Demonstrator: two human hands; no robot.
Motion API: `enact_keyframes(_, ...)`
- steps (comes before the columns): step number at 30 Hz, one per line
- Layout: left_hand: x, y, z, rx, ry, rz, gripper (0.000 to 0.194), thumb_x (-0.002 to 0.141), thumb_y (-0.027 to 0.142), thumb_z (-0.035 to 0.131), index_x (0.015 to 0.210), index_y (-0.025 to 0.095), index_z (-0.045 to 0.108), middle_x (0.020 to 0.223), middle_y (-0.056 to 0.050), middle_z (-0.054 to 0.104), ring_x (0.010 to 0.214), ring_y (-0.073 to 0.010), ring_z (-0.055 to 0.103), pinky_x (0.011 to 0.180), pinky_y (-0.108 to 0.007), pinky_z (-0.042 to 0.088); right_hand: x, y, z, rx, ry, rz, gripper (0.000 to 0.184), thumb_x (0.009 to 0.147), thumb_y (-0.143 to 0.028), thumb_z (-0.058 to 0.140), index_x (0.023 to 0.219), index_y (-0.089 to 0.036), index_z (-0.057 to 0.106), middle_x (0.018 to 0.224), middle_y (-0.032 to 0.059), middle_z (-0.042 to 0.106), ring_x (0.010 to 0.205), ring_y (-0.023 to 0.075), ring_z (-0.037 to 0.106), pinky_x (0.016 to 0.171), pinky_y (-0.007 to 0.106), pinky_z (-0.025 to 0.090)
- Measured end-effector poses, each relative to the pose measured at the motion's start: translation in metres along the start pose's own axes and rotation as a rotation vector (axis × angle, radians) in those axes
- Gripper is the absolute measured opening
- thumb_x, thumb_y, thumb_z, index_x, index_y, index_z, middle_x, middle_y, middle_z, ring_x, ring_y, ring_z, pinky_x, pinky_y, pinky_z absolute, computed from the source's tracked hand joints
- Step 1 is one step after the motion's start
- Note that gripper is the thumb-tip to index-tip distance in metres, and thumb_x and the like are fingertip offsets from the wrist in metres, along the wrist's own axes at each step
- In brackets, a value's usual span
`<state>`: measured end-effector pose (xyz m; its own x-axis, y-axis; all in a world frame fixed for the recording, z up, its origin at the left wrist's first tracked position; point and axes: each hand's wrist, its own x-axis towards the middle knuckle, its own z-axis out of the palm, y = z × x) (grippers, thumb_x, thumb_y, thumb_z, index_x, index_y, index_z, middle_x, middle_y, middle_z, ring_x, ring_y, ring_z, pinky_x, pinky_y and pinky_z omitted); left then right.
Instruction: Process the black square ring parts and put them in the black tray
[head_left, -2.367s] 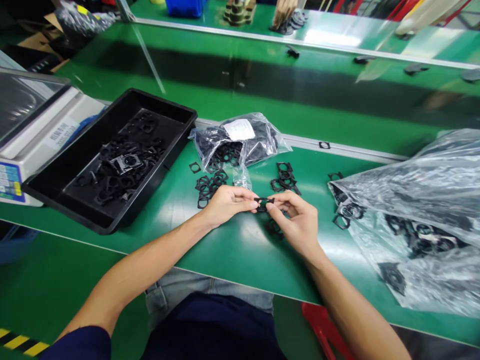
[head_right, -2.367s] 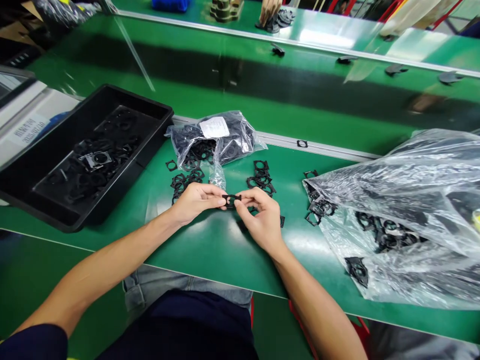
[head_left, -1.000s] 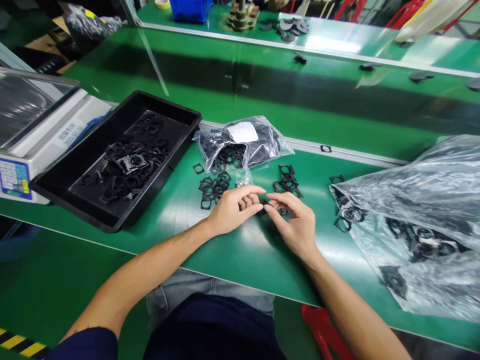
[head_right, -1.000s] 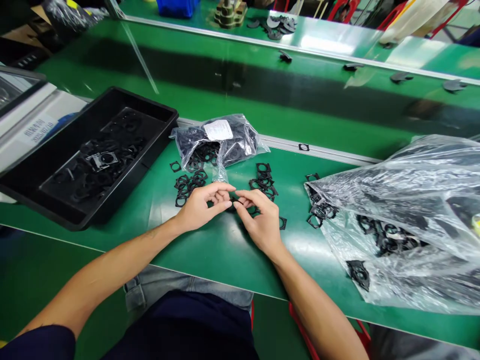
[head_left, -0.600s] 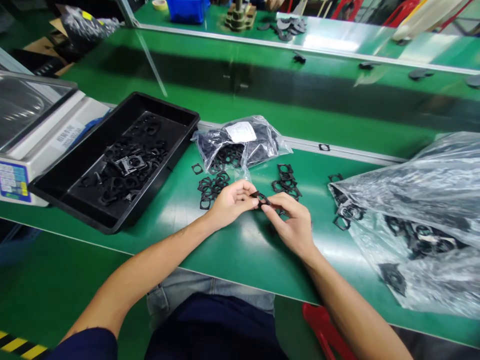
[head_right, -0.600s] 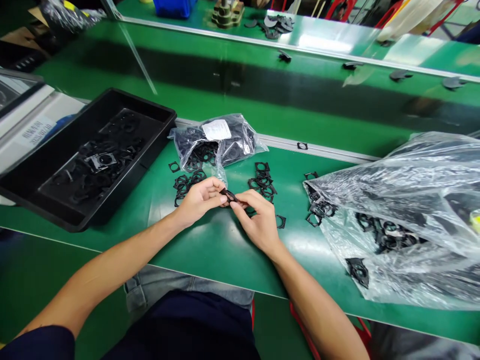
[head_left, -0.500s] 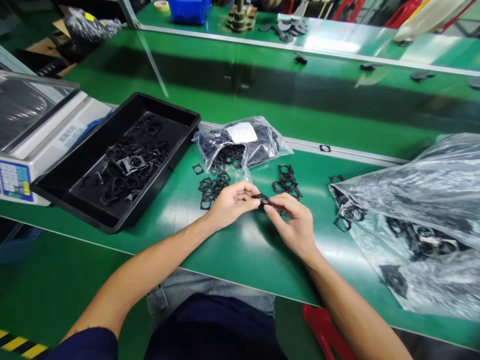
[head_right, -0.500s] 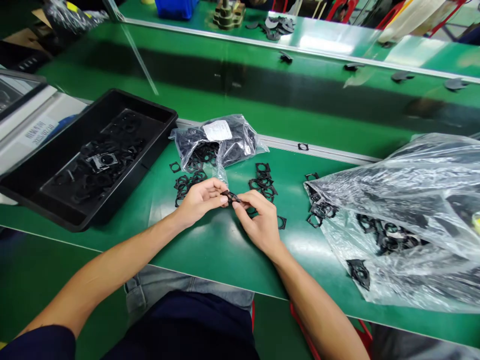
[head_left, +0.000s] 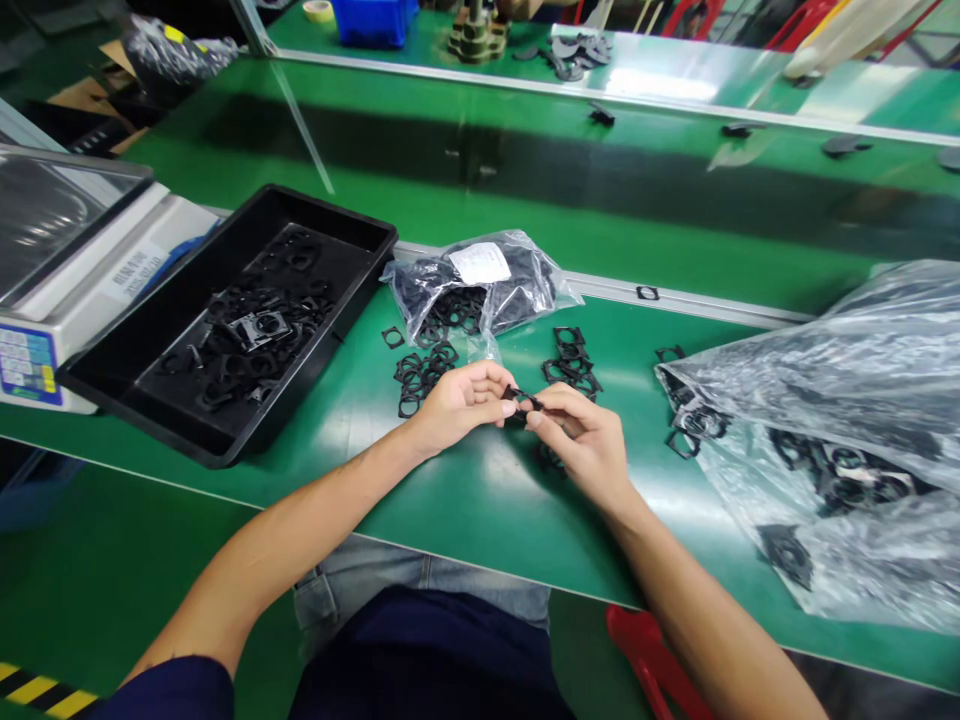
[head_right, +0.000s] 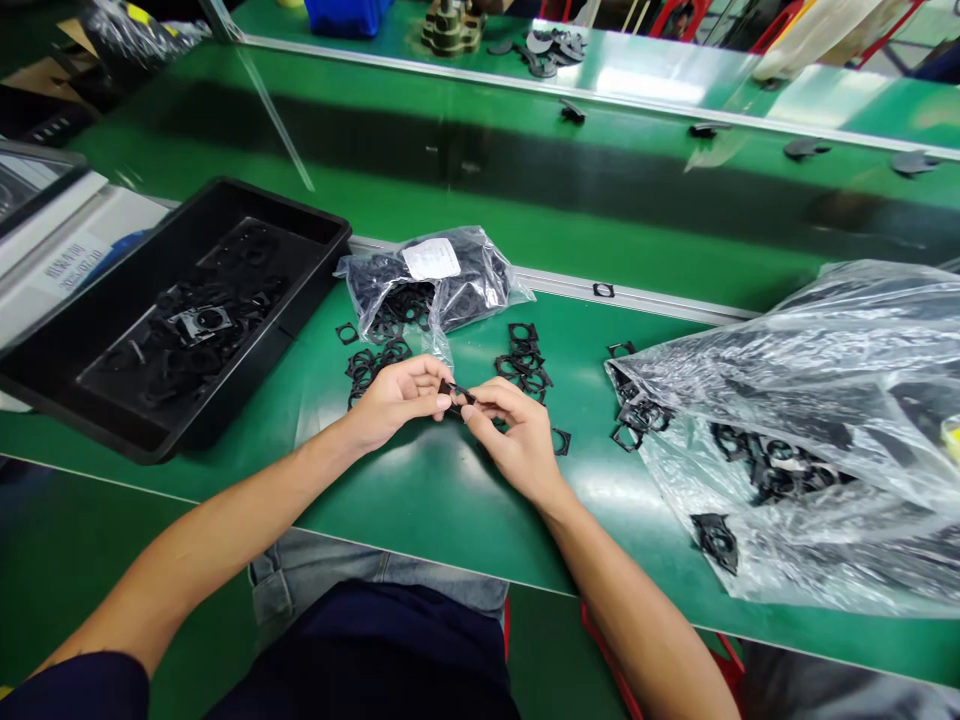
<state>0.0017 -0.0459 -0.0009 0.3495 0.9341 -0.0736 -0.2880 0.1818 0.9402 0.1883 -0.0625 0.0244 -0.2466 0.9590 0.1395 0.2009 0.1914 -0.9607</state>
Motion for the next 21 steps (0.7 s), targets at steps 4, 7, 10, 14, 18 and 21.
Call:
enact_keyframes(4,0.0005,0.0008,-0.0013,-0.025,0.020,-0.041,0.041,0.070,0.042,0.087,0.088,0.014,0.064,0.077,-0.003,0.071,0.065,-0.0098,0.063,0.061,-0.022,0.050,0.0015,-0.0022,-0.0021,0.134,-0.086,0.085,0.031,0.084,-0.052,0.075,0.082,-0.021,0.071,0.083,0.0030,0.065,0.066,0.0153,0.062,0.064,0.030,0.053)
enact_keyframes(7,0.0005,0.0011,-0.0011,-0.026,0.060,-0.038,0.041,0.067,0.043,0.088,0.084,0.013,0.066,0.076,-0.002,0.071,0.066,-0.0105,0.064,0.066,-0.024,0.053,0.0023,-0.0044,-0.0021,0.142,-0.106,0.101,0.034,0.086,-0.054,0.073,0.079,-0.021,0.070,0.079,0.0020,0.064,0.066,0.0150,0.062,0.065,0.029,0.052)
enact_keyframes(10,0.0011,0.0002,-0.0013,-0.040,0.081,-0.034,0.043,0.064,0.044,0.090,0.082,0.012,0.069,0.077,-0.003,0.072,0.067,-0.0113,0.066,0.069,-0.026,0.055,0.0027,-0.0045,-0.0008,0.128,-0.093,0.088,0.038,0.086,-0.057,0.072,0.077,-0.021,0.067,0.075,0.0013,0.062,0.065,0.0146,0.061,0.064,0.028,0.051)
enact_keyframes(14,0.0016,-0.0023,-0.0021,-0.075,0.068,-0.082,0.048,0.060,0.047,0.092,0.083,0.011,0.072,0.078,-0.004,0.074,0.067,-0.0129,0.068,0.072,-0.029,0.058,0.0028,-0.0028,0.0001,0.085,-0.070,0.090,0.041,0.085,-0.061,0.072,0.079,-0.021,0.067,0.076,0.0015,0.062,0.064,0.0151,0.062,0.062,0.028,0.050)
enact_keyframes(18,0.0006,-0.0046,-0.0015,-0.120,0.054,-0.125,0.047,0.062,0.047,0.092,0.086,0.010,0.073,0.078,-0.005,0.075,0.067,-0.0138,0.070,0.071,-0.029,0.059,0.0035,-0.0030,-0.0023,0.103,-0.089,0.091,0.038,0.086,-0.059,0.072,0.079,-0.021,0.068,0.079,0.0019,0.062,0.066,0.0153,0.063,0.063,0.029,0.050)
enact_keyframes(21,-0.0004,-0.0056,-0.0005,-0.144,0.035,-0.143,0.046,0.063,0.045,0.092,0.087,0.010,0.073,0.078,-0.006,0.075,0.067,-0.0139,0.070,0.070,-0.028,0.059,0.0042,-0.0041,-0.0053,0.124,-0.135,0.109,0.038,0.087,-0.056,0.071,0.075,-0.020,0.069,0.075,0.0021,0.064,0.066,0.0158,0.062,0.066,0.030,0.051)
